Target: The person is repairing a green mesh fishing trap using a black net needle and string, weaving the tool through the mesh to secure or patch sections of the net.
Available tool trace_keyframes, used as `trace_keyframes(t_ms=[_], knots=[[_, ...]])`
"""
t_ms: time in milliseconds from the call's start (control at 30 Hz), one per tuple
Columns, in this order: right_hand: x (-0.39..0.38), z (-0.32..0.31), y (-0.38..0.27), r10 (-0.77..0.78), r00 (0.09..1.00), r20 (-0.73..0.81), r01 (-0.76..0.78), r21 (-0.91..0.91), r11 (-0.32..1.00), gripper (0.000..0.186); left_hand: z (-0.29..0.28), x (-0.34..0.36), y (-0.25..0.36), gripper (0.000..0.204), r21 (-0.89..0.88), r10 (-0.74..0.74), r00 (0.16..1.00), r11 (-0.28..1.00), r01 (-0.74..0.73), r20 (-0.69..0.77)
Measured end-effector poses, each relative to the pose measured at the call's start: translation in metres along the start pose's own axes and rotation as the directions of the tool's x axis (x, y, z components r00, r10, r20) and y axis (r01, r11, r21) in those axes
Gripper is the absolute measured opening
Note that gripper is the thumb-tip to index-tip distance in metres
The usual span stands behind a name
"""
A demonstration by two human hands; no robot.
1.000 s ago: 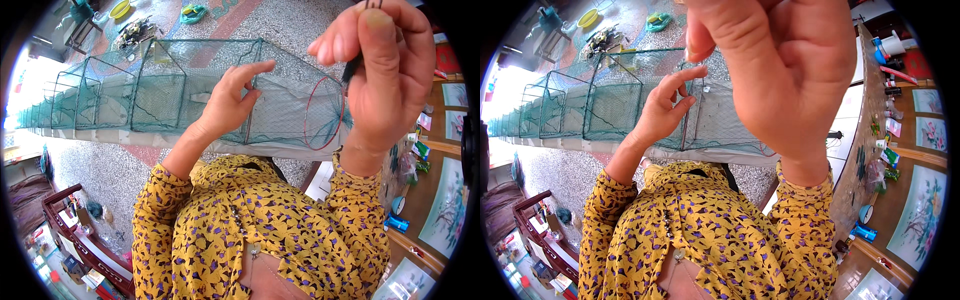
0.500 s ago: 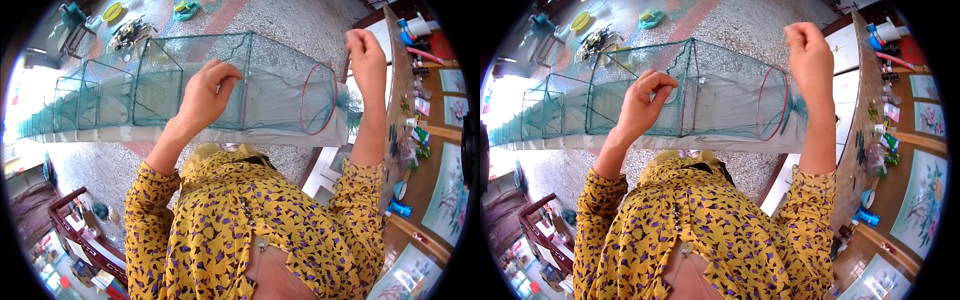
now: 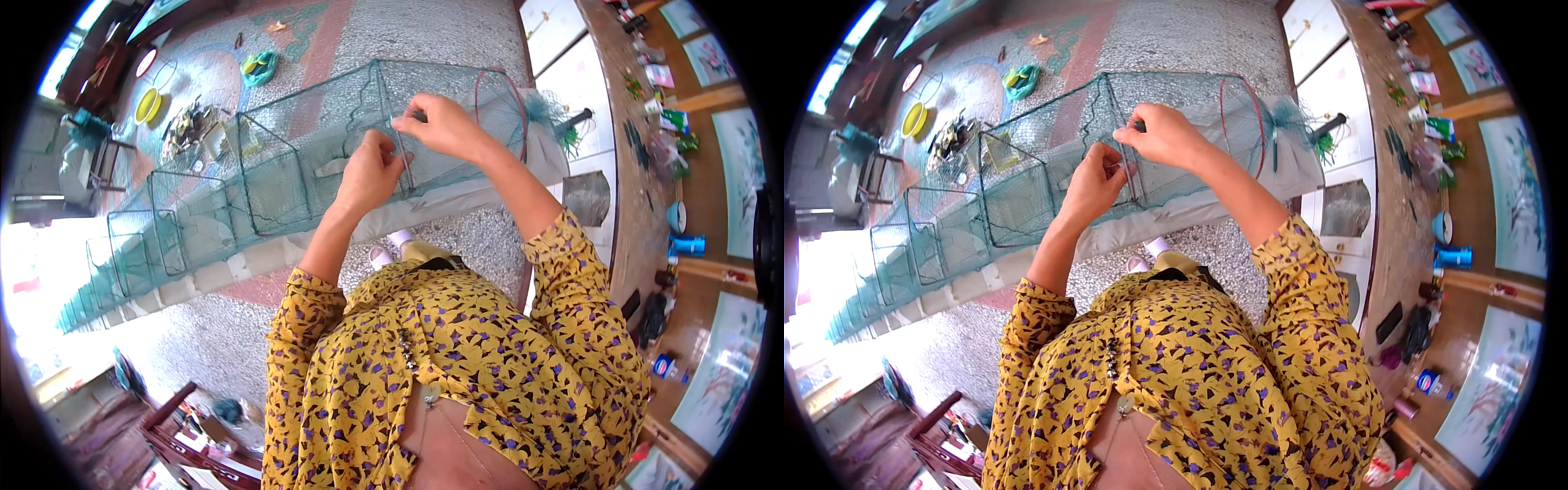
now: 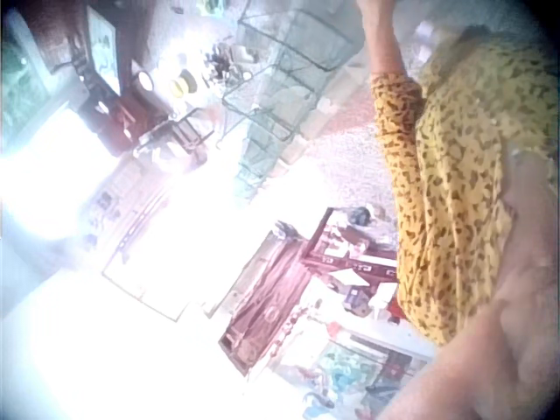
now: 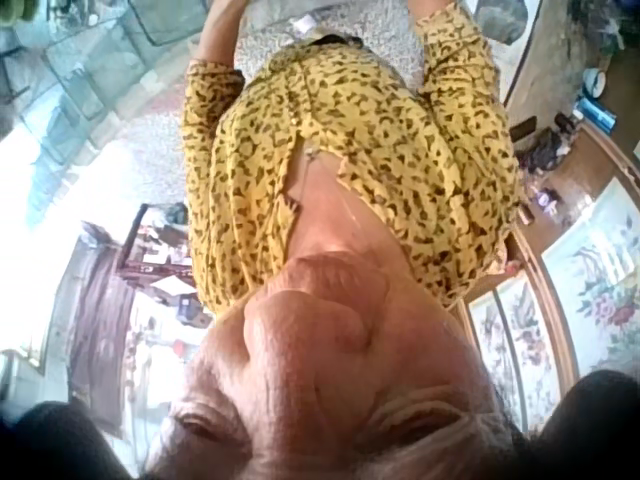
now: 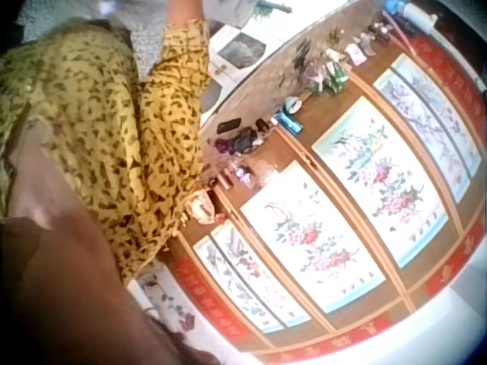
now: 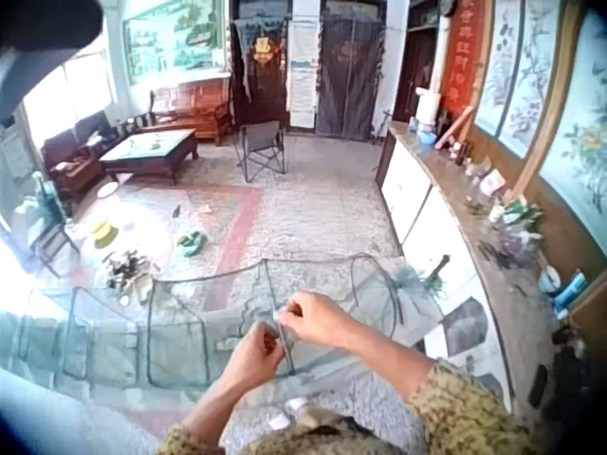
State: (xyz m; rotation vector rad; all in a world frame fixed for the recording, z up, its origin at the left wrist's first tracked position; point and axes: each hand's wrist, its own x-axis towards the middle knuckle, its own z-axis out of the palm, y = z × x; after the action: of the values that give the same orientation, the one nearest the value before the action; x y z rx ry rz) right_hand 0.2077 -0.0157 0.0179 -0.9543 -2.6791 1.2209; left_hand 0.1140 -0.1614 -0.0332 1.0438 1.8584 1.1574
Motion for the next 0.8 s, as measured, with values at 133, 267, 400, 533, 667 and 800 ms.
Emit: trace_keyframes(t_ms=[133, 267, 400, 533, 667, 800], knots=[[0.000, 0.006, 0.012, 0.000, 1.000, 0.002, 0.000, -0.010, 1.000, 0.034, 0.002, -0.002, 0.003, 0.020, 0.063, 0.033, 0.999, 0.998, -0.031, -0.027], [0.006, 0.007, 0.017, -0.029, 0.999, 0.036, 0.028, 0.016, 0.999, 0.036, -0.002, -0.004, -0.003, 0.014, -0.329, -0.195, 0.980, 0.929, 0.168, -0.050], [0.009, 0.014, 0.014, -0.048, 0.998, 0.045, 0.049, -0.006, 0.999, 0.035, -0.014, -0.013, 0.007, 0.008, -0.575, -0.322, 0.947, 0.773, 0.267, 0.008], [0.007, 0.024, -0.006, 0.039, 0.999, 0.000, -0.039, -0.074, 0.996, 0.029, -0.017, -0.024, 0.019, 0.012, -0.625, -0.255, 0.966, 0.760, 0.178, -0.034], [0.009, 0.037, -0.004, 0.053, 0.999, -0.007, -0.053, -0.037, 0.998, 0.026, -0.016, -0.026, 0.030, 0.012, -0.603, -0.210, 0.978, 0.781, 0.160, -0.013], [0.005, 0.021, 0.001, 0.079, 0.982, 0.170, -0.117, 0.224, 0.968, 0.021, -0.015, -0.029, 0.019, 0.011, -0.551, -0.164, 0.986, 0.820, 0.154, 0.032]])
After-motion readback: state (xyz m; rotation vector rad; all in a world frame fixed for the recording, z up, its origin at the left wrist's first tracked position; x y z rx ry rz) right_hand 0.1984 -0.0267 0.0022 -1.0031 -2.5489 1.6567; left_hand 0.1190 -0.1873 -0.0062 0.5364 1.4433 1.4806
